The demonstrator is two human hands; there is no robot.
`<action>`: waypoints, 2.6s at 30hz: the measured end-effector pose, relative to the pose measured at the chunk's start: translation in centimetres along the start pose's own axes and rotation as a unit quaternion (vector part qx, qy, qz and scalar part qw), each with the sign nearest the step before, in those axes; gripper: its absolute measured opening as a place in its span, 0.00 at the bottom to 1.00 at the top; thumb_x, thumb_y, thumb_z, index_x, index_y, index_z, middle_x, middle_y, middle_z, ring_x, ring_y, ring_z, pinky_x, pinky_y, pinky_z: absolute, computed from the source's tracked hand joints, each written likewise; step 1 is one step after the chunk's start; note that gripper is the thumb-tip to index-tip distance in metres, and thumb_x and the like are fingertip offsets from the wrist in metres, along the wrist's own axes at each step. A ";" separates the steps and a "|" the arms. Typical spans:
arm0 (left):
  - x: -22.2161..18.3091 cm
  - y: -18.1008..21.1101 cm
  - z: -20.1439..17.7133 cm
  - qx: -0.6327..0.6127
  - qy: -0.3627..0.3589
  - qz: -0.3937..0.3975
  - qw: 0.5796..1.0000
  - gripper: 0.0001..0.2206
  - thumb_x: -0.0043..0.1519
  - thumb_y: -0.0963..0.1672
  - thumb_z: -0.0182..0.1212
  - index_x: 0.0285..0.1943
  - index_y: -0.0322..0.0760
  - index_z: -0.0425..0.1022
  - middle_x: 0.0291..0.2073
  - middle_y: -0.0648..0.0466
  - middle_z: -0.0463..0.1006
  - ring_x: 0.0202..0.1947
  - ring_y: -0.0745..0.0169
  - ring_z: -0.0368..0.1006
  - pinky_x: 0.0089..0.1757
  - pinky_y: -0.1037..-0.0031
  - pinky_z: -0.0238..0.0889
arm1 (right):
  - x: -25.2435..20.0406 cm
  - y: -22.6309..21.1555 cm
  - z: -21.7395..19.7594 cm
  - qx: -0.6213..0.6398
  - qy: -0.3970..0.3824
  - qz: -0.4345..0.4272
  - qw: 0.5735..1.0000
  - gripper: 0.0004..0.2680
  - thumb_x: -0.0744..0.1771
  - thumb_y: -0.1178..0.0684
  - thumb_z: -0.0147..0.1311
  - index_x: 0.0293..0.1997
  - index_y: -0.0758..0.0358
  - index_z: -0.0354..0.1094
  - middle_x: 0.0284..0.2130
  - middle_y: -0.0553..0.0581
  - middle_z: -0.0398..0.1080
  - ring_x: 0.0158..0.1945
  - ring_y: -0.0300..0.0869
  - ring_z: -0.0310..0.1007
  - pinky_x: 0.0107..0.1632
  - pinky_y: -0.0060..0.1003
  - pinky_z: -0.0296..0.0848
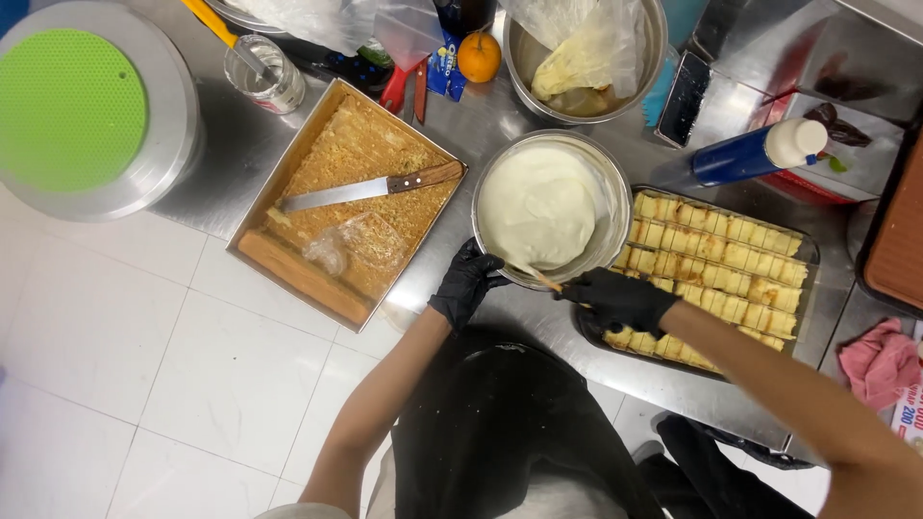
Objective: The recorder is mixing white cream in a bowl and then spreading it over individual square cake pieces arranged on a tray.
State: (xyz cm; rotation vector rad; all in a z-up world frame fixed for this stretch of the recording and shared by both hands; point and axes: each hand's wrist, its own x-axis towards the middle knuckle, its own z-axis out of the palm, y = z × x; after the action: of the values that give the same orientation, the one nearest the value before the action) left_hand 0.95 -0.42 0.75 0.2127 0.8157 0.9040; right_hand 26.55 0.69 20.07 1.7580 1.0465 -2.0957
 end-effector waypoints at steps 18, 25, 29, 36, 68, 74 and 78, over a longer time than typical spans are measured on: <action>-0.4 0.7 0.6 -0.004 -0.039 -0.005 0.999 0.22 0.60 0.35 0.60 0.65 0.37 0.66 0.49 0.50 0.79 0.48 0.53 0.80 0.48 0.58 0.79 | 2.1 6.6 4.3 -0.433 0.320 -0.313 0.782 0.08 0.69 0.51 0.51 0.47 0.62 0.72 0.26 0.62 0.71 0.30 0.50 0.75 0.34 0.45 0.72; -0.7 1.2 1.3 0.009 -0.020 -0.003 1.000 0.22 0.60 0.35 0.60 0.65 0.41 0.67 0.46 0.51 0.79 0.44 0.55 0.79 0.44 0.60 0.79 | 5.2 5.7 0.3 -0.449 0.481 -0.337 0.673 0.21 0.66 0.59 0.45 0.69 0.71 0.60 0.30 0.68 0.68 0.31 0.55 0.72 0.33 0.47 0.72; 0.5 -0.4 -0.7 0.011 -0.014 -0.011 1.000 0.20 0.62 0.36 0.60 0.63 0.40 0.68 0.42 0.51 0.78 0.43 0.56 0.79 0.43 0.60 0.79 | 4.1 7.3 4.9 -0.454 0.382 -0.204 0.779 0.22 0.68 0.59 0.44 0.73 0.66 0.51 0.32 0.67 0.69 0.29 0.54 0.72 0.30 0.49 0.71; -0.1 0.4 0.4 -0.001 -0.008 -0.016 1.000 0.19 0.61 0.36 0.59 0.62 0.40 0.70 0.41 0.53 0.78 0.41 0.59 0.77 0.43 0.59 0.79 | 3.7 -0.2 0.5 -0.424 0.349 -0.326 0.769 0.21 0.66 0.60 0.45 0.70 0.71 0.55 0.29 0.66 0.69 0.31 0.53 0.71 0.35 0.48 0.71; 0.0 0.8 0.3 -0.028 -0.023 -0.018 0.999 0.22 0.61 0.36 0.57 0.65 0.43 0.67 0.39 0.55 0.77 0.41 0.61 0.77 0.47 0.54 0.77 | 10.8 3.4 1.7 -0.434 0.402 -0.369 0.716 0.15 0.68 0.57 0.42 0.57 0.76 0.66 0.21 0.63 0.70 0.21 0.49 0.70 0.26 0.45 0.68; 0.6 0.1 -0.6 -0.028 -0.012 -0.022 0.999 0.20 0.62 0.37 0.58 0.64 0.42 0.69 0.39 0.54 0.77 0.42 0.62 0.76 0.47 0.54 0.76 | 9.4 3.3 5.4 -0.414 0.376 -0.288 0.777 0.15 0.72 0.50 0.34 0.47 0.72 0.67 0.23 0.62 0.69 0.28 0.45 0.72 0.39 0.42 0.73; -1.0 2.2 1.9 -0.002 -0.040 -0.004 0.999 0.20 0.61 0.36 0.58 0.63 0.39 0.67 0.44 0.54 0.80 0.45 0.59 0.78 0.49 0.58 0.75 | 1.4 -5.0 2.5 -0.206 0.321 -0.053 0.923 0.21 0.75 0.45 0.30 0.40 0.70 0.71 0.22 0.64 0.68 0.28 0.53 0.71 0.41 0.49 0.75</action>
State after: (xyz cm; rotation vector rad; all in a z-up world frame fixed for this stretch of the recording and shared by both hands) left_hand 0.53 0.48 3.68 0.2405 0.7410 0.8838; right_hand 21.37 3.14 20.71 2.2214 1.6277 -1.1969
